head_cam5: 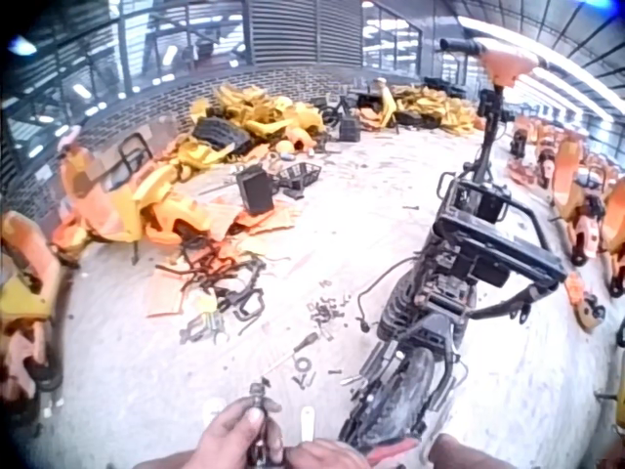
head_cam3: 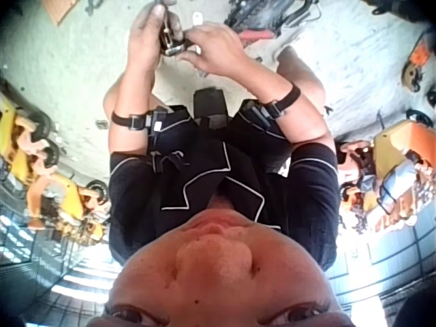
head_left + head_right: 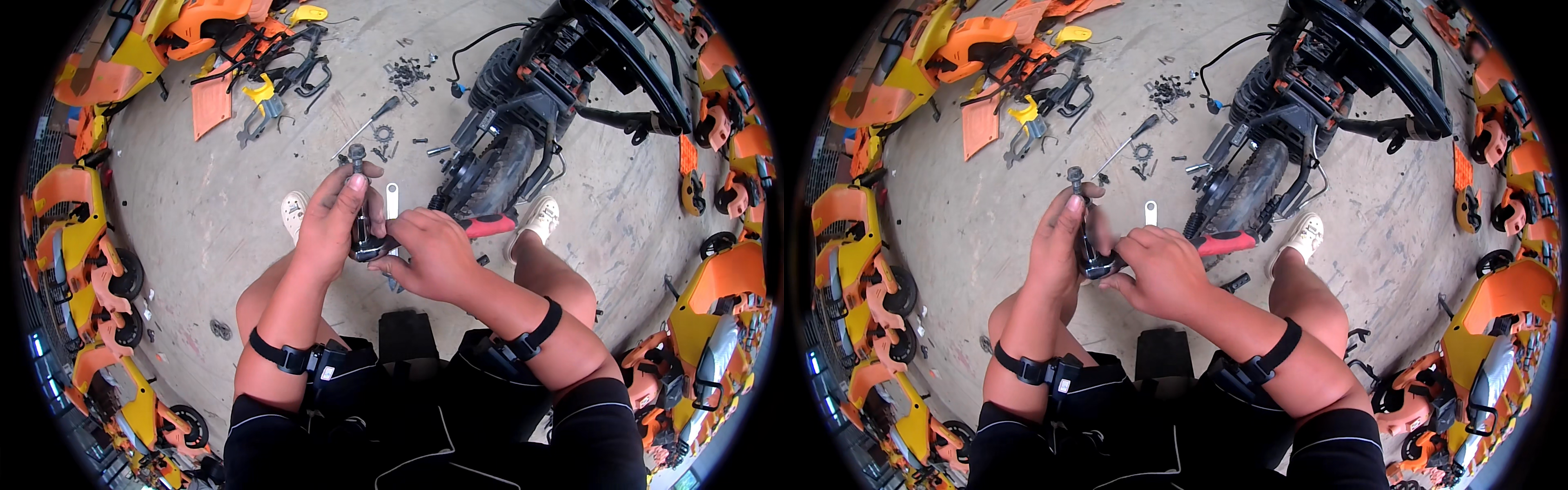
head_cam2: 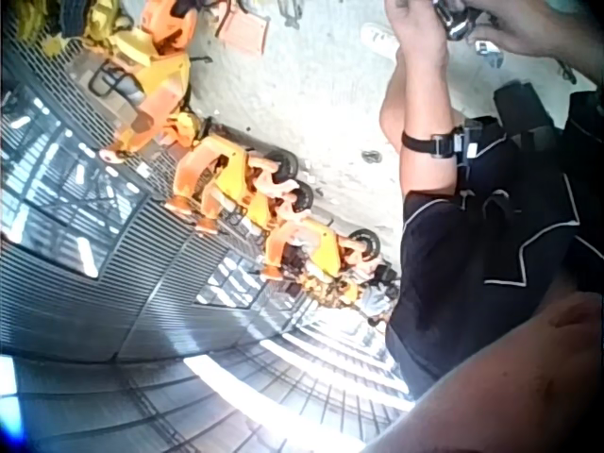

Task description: The person assembles or repairs a vehicle part by hand using a wrench and a socket, fitting a bolt through a metal component and tightening it.

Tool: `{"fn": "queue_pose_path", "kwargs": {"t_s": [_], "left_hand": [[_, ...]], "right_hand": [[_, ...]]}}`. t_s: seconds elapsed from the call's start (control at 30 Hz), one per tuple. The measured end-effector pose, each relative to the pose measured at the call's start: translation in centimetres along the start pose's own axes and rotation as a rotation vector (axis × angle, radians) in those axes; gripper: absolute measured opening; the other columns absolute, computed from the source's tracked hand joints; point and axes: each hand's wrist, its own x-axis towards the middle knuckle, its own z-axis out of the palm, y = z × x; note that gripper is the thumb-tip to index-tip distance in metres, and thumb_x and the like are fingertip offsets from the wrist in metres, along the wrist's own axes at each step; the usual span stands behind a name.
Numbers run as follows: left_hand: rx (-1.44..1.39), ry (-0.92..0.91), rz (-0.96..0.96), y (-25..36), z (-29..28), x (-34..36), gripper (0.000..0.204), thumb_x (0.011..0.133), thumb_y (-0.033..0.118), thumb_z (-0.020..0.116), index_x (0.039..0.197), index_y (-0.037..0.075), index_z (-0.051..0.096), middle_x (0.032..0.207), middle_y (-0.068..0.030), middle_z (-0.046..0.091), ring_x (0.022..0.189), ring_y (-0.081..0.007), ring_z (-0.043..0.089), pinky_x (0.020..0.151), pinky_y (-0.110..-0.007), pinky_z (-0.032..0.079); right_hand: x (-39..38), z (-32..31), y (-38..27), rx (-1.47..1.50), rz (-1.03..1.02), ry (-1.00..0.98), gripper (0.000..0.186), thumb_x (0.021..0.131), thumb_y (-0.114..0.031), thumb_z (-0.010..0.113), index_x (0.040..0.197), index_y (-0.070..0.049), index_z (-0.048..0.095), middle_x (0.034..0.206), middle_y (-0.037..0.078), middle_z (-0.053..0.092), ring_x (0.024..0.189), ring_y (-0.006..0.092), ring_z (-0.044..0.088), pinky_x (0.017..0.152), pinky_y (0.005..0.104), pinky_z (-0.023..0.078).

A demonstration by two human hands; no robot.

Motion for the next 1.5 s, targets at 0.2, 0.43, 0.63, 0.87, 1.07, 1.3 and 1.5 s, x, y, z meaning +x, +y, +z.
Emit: {"fn": "queue_pose_path", "kwargs": {"t_s": [0.2,0.43,0.63,0.87,1.07,1.3,1.5], "left_hand": [[0.098,0.073,0.099,0.0,1.4,0.3,0.048,0.105,0.040,0.044,0.134,0.002,0.049,0.063,-0.0001,0.046,0.051,-0.0086,0.043,0.050,-0.023,0.035],[0.063,0.057,0.100,-0.7,0.7,0.6,0.042,0.107,0.036,0.044,0.131,0.003,0.048,0.068,-0.0031,0.051,0.054,-0.0100,0.048,0.052,-0.024,0.039],[0.095,0.082,0.015,0.0,1.0,0.7,0.041,0.106,0.041,0.045,0.123,0.005,0.053,0.068,-0.0026,0.053,0.060,-0.0108,0.052,0.057,-0.025,0.041],[0.129,0.039,0.016,-0.8,0.5,0.8,0.044,0.106,0.045,0.041,0.124,0.006,0.052,0.068,-0.0016,0.050,0.056,-0.0105,0.049,0.054,-0.027,0.043],[0.259,0.112,0.212,-0.3,0.6,0.1,0.033,0.110,0.033,0.036,0.117,0.005,0.052,0.066,0.0002,0.045,0.053,-0.0058,0.040,0.049,-0.022,0.035],[0.533,0.450,0.405,-0.6,-3.3,-0.4,0.029,0.106,0.030,0.051,0.111,0.001,0.055,0.073,0.0002,0.054,0.063,-0.0071,0.049,0.055,-0.025,0.041],[0.731,0.600,0.414,0.0,-4.5,-1.1,0.030,0.102,0.028,0.057,0.112,0.000,0.058,0.069,-0.0061,0.059,0.059,-0.0136,0.054,0.058,-0.029,0.045]], "right_hand": [[0.0,0.1,-0.1,0.004,0.036,-0.004,0.038,0.071,-0.034,0.083,0.089,-0.006,0.065,0.083,0.008,0.060,0.081,0.0304,0.063,0.071,0.0414,0.048],[0.1,0.0,-0.1,0.007,0.044,-0.012,0.037,0.072,-0.033,0.083,0.088,-0.006,0.065,0.083,0.008,0.061,0.082,0.0303,0.063,0.071,0.0417,0.048],[0.1,0.0,-0.2,-0.017,0.058,0.028,0.036,0.070,-0.032,0.084,0.085,-0.006,0.064,0.082,0.008,0.061,0.082,0.0304,0.063,0.071,0.0420,0.049],[0.3,0.2,-0.1,0.086,0.106,-0.004,0.040,0.068,-0.030,0.087,0.091,-0.005,0.065,0.083,0.009,0.065,0.082,0.0312,0.065,0.073,0.0415,0.050],[1.4,0.4,0.0,0.124,0.067,-0.049,0.042,0.067,-0.028,0.088,0.095,-0.007,0.065,0.088,0.007,0.067,0.089,0.0294,0.064,0.078,0.0410,0.050],[3.4,-1.0,0.7,0.071,-0.103,0.387,0.026,0.081,-0.011,0.077,0.101,-0.002,0.063,0.096,0.011,0.063,0.089,0.0285,0.062,0.082,0.0381,0.048],[2.4,0.9,2.4,0.170,0.155,0.169,0.016,0.089,-0.010,0.070,0.099,0.000,0.063,0.087,0.011,0.061,0.075,0.0220,0.060,0.069,0.0330,0.050]]}}
